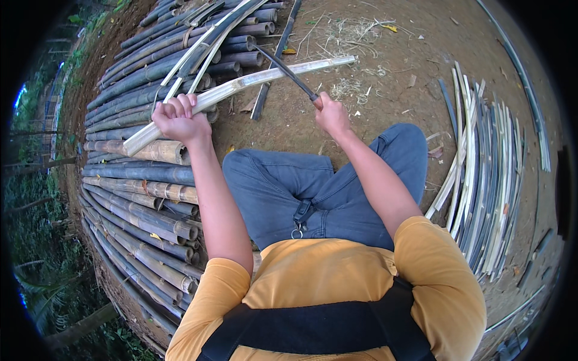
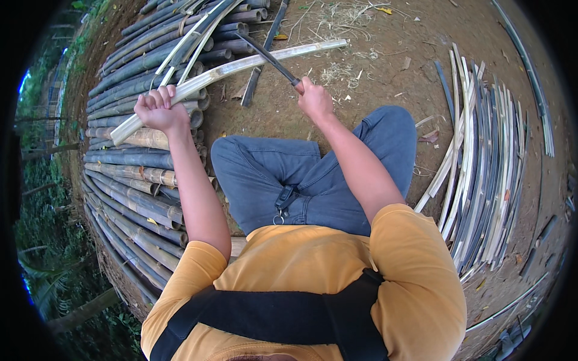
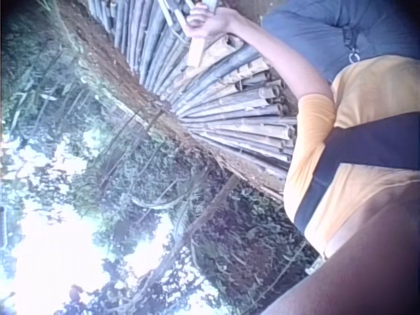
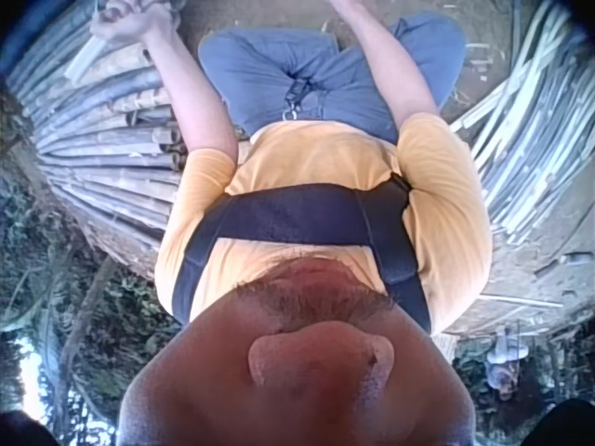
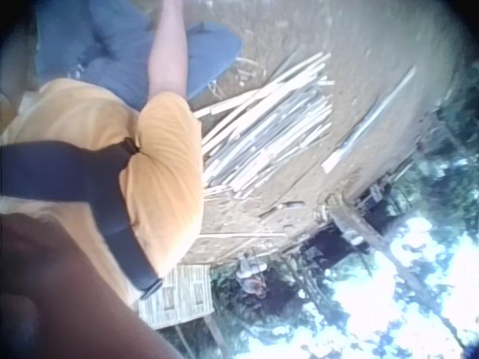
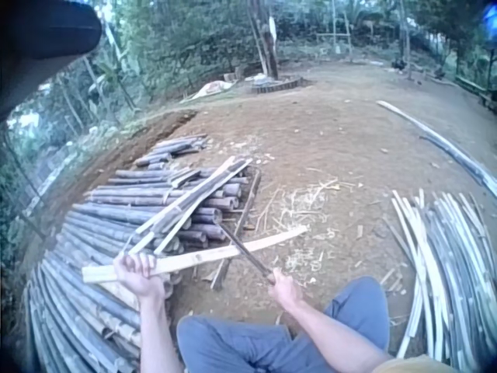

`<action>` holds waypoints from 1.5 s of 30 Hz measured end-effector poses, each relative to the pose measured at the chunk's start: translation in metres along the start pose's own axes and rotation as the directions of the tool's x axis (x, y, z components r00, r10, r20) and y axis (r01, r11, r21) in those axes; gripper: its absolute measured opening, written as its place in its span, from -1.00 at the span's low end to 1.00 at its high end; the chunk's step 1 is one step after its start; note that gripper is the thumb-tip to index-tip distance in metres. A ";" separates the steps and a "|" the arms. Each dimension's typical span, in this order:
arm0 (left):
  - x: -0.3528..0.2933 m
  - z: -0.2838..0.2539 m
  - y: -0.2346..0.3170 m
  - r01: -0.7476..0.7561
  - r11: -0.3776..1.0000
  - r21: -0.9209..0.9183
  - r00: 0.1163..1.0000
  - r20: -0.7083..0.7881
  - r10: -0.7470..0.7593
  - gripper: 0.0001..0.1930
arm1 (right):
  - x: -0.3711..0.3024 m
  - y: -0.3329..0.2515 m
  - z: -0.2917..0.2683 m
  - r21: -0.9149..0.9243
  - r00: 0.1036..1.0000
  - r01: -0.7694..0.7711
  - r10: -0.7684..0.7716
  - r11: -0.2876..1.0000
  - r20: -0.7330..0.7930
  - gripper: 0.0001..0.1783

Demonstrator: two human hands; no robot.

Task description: The person is sitting on the ground and uses a knife to shave and smooth a strip of bamboo, repeatedly running the blade along the surface and removing small shavings.

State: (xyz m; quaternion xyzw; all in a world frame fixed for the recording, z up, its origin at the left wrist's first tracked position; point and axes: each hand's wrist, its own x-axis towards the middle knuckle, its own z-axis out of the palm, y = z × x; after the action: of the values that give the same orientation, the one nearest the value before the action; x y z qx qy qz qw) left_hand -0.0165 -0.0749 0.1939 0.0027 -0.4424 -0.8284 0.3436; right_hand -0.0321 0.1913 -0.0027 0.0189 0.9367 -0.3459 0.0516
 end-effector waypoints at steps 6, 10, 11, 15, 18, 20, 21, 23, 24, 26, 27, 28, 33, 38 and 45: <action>-0.001 0.003 -0.001 -0.004 1.000 -0.015 1.000 -0.012 0.004 -0.57 | 0.026 0.045 0.010 0.020 0.957 -0.274 0.274 0.962 -0.089 -0.74; -0.004 0.002 -0.001 0.003 1.000 -0.008 0.999 0.039 -0.002 -0.58 | 0.023 0.038 0.009 0.060 0.963 -0.253 0.257 0.966 -0.077 -0.75; -0.004 0.002 -0.001 0.005 1.000 -0.005 0.999 0.051 -0.005 -0.58 | 0.019 0.031 0.008 0.064 0.978 -0.203 0.206 0.977 -0.038 -0.77; -0.003 0.004 0.001 0.005 1.000 0.015 0.999 0.031 -0.006 -0.58 | 0.001 -0.002 -0.002 0.054 0.995 -0.075 0.071 0.996 0.075 -0.79; -0.002 0.008 0.001 0.006 1.000 0.008 1.000 0.020 -0.006 -0.58 | 0.009 0.012 0.004 0.034 0.993 -0.119 0.118 0.992 0.030 -0.77; -0.001 0.009 0.000 0.012 1.000 0.007 1.000 -0.004 -0.012 -0.58 | 0.022 0.037 0.011 0.037 0.981 -0.193 0.193 0.981 -0.021 -0.75; -0.002 0.007 0.000 0.012 1.000 0.009 1.000 -0.009 -0.012 -0.58 | 0.026 0.047 0.009 0.039 0.971 -0.235 0.236 0.971 -0.038 -0.74; -0.005 0.003 -0.001 0.010 1.000 0.016 1.000 -0.025 -0.010 -0.58 | 0.028 0.051 0.006 0.038 0.952 -0.300 0.301 0.953 -0.045 -0.70; -0.005 0.001 0.000 0.007 1.000 0.016 1.000 -0.014 -0.006 -0.58 | 0.026 0.045 0.006 0.052 0.959 -0.280 0.281 0.959 -0.033 -0.71; -0.004 -0.001 -0.001 0.002 1.000 0.011 1.000 0.010 -0.002 -0.58 | 0.021 0.031 0.006 0.079 0.970 -0.242 0.244 0.967 -0.014 -0.72; -0.004 -0.001 -0.001 0.003 1.000 0.012 1.000 0.010 -0.003 -0.58 | 0.015 0.021 0.005 0.102 0.982 -0.187 0.187 0.977 0.013 -0.73; -0.003 0.000 -0.001 0.003 1.000 0.014 1.000 0.010 -0.004 -0.58 | 0.009 0.010 0.005 0.126 0.991 -0.132 0.129 0.983 0.039 -0.74; 0.000 0.000 0.001 0.000 1.000 0.003 1.000 0.005 0.000 -0.58 | 0.003 -0.001 0.003 0.077 0.997 -0.030 0.024 0.997 0.076 -0.76; -0.001 -0.003 -0.003 0.009 1.000 0.002 1.000 -0.020 -0.009 -0.57 | 0.030 0.063 0.019 0.123 0.945 -0.289 0.303 0.950 -0.120 -0.78; -0.001 -0.009 -0.003 0.001 1.000 -0.013 1.000 -0.003 -0.001 -0.60 | 0.008 0.016 0.014 0.112 0.993 -0.120 0.122 0.987 -0.011 -0.76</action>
State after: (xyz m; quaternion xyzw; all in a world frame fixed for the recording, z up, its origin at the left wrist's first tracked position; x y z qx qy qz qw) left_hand -0.0147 -0.0795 0.1858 0.0019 -0.4363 -0.8314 0.3441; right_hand -0.0380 0.1937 -0.0245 0.0815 0.9136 -0.3933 0.0628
